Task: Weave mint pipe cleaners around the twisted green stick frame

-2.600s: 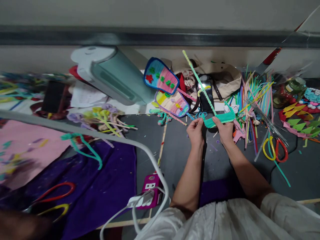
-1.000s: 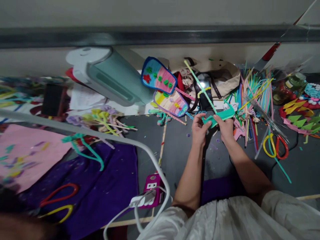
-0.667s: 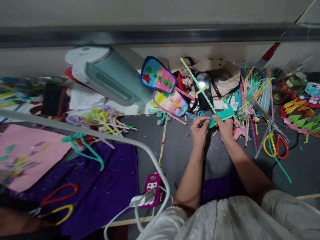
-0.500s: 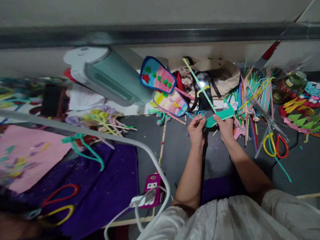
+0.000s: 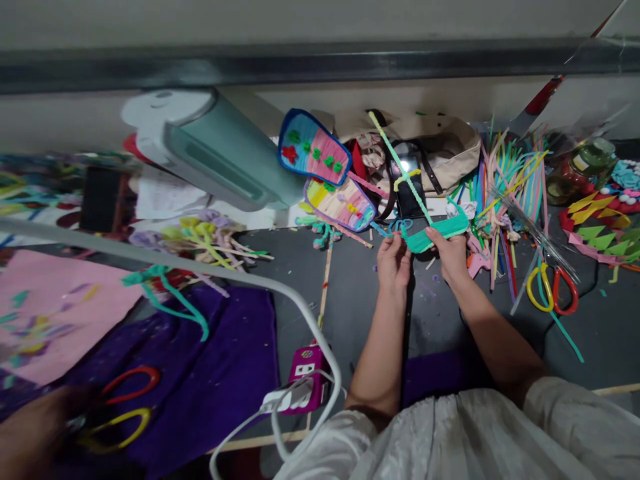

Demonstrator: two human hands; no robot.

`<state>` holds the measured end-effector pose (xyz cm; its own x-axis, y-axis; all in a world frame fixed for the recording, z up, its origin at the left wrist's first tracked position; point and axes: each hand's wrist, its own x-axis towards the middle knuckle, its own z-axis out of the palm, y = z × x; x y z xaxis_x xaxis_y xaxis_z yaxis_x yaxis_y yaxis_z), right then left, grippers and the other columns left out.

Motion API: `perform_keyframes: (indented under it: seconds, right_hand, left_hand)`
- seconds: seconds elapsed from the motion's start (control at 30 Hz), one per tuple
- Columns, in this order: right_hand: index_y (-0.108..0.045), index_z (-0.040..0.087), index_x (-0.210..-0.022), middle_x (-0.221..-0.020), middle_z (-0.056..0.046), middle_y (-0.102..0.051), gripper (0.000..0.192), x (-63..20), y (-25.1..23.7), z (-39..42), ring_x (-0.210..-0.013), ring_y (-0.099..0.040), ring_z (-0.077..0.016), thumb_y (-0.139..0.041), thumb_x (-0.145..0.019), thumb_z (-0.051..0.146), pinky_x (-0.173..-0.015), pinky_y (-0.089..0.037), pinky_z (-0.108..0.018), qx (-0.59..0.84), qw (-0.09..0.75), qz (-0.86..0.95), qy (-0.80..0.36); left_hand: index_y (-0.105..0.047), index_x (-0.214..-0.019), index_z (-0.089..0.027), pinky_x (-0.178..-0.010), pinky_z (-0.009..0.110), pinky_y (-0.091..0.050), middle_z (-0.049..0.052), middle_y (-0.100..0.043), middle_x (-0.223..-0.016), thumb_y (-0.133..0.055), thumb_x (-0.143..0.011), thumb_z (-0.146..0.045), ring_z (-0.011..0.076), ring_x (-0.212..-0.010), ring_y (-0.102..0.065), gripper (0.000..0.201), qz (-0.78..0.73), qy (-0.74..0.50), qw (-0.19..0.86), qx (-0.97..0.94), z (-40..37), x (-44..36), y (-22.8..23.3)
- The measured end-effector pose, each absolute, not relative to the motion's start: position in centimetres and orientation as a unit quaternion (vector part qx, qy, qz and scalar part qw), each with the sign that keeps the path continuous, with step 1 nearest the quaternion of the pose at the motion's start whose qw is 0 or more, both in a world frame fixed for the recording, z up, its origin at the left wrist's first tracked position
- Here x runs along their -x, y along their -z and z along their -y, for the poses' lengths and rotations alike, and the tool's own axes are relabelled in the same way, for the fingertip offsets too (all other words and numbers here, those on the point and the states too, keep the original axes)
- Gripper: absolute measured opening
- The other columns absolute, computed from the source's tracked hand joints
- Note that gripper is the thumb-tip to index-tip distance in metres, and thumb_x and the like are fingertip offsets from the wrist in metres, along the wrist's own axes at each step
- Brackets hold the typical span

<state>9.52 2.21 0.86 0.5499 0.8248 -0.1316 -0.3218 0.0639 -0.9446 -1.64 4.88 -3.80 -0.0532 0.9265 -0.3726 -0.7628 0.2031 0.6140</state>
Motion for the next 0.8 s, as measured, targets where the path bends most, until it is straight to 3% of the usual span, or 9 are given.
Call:
perform_keyframes:
  seconds: [0.2, 0.33, 0.47, 0.63, 0.7, 0.8]
  right_hand:
    - [-0.064, 0.019, -0.068, -0.062, 0.002, -0.068, 0.039, -9.5, -0.6, -2.2, -0.054, -0.055, -0.0118, -0.088, -0.058, 0.048, -0.050, -0.047, -0.024, 0.546, 0.685, 0.231, -0.424]
    - [-0.064, 0.019, -0.068, -0.063, 0.002, -0.069, 0.039, -9.2, -0.7, -2.2, -0.054, -0.056, -0.0119, -0.089, -0.057, 0.048, -0.049, -0.048, -0.024, 0.544, 0.684, 0.230, -0.429]
    - [-0.064, 0.020, -0.069, -0.066, 0.002, -0.069, 0.037, -9.0, -1.1, -2.1, -0.056, -0.058, -0.0118, -0.088, -0.059, 0.046, -0.053, -0.052, -0.025, 0.530, 0.697, 0.244, -0.417]
    - [-0.063, 0.021, -0.068, -0.071, 0.001, -0.071, 0.033, -9.1, -0.6, -2.1, -0.064, -0.063, -0.0141, -0.086, -0.064, 0.045, -0.067, -0.058, -0.029, 0.534, 0.699, 0.286, -0.380]
    - [-0.066, 0.021, -0.070, -0.074, 0.000, -0.073, 0.031, -9.2, -0.1, -2.1, -0.068, -0.065, -0.0152, -0.083, -0.068, 0.047, -0.073, -0.060, -0.031, 0.542, 0.690, 0.309, -0.367]
    - [-0.070, 0.021, -0.075, -0.078, -0.001, -0.075, 0.031, -9.2, 0.5, -2.1, -0.074, -0.068, -0.0174, -0.080, -0.072, 0.050, -0.079, -0.061, -0.033, 0.546, 0.680, 0.337, -0.355]
  left_hand:
    - [-0.061, -0.073, -0.020, -0.093, 0.033, -0.056, 0.005, -0.074, -0.092, -0.087, -0.072, -0.027, 0.0210, -0.103, -0.071, 0.027, -0.393, -0.607, 0.678, -0.132, -5.2, 1.6, 5.1]
    - [-0.069, -0.080, -0.020, -0.096, 0.035, -0.055, 0.007, -0.076, -0.094, -0.086, -0.072, -0.027, 0.0235, -0.107, -0.070, 0.021, -0.396, -0.600, 0.684, -0.126, -5.4, 1.4, 5.0]
    - [-0.072, -0.081, -0.019, -0.091, 0.034, -0.057, 0.008, -0.076, -0.093, -0.086, -0.072, -0.026, 0.0218, -0.096, -0.072, 0.018, -0.406, -0.589, 0.688, -0.121, -5.3, 1.3, 4.3]
    - [-0.066, -0.070, -0.017, -0.068, 0.027, -0.054, 0.002, -0.069, -0.071, -0.095, -0.059, -0.032, 0.0128, -0.065, -0.065, 0.034, -0.420, -0.612, 0.653, -0.153, -4.8, 1.3, 3.3]
    - [-0.068, -0.072, -0.017, -0.063, 0.024, -0.050, -0.001, -0.066, -0.068, -0.096, -0.055, -0.036, 0.0100, -0.059, -0.060, 0.038, -0.438, -0.633, 0.612, -0.182, -4.5, 1.3, 2.9]
    - [-0.072, -0.078, -0.016, -0.062, 0.024, -0.046, 0.000, -0.067, -0.070, -0.092, -0.061, -0.042, 0.0104, -0.059, -0.058, 0.037, -0.494, -0.645, 0.517, -0.268, -4.2, 1.5, 2.4]
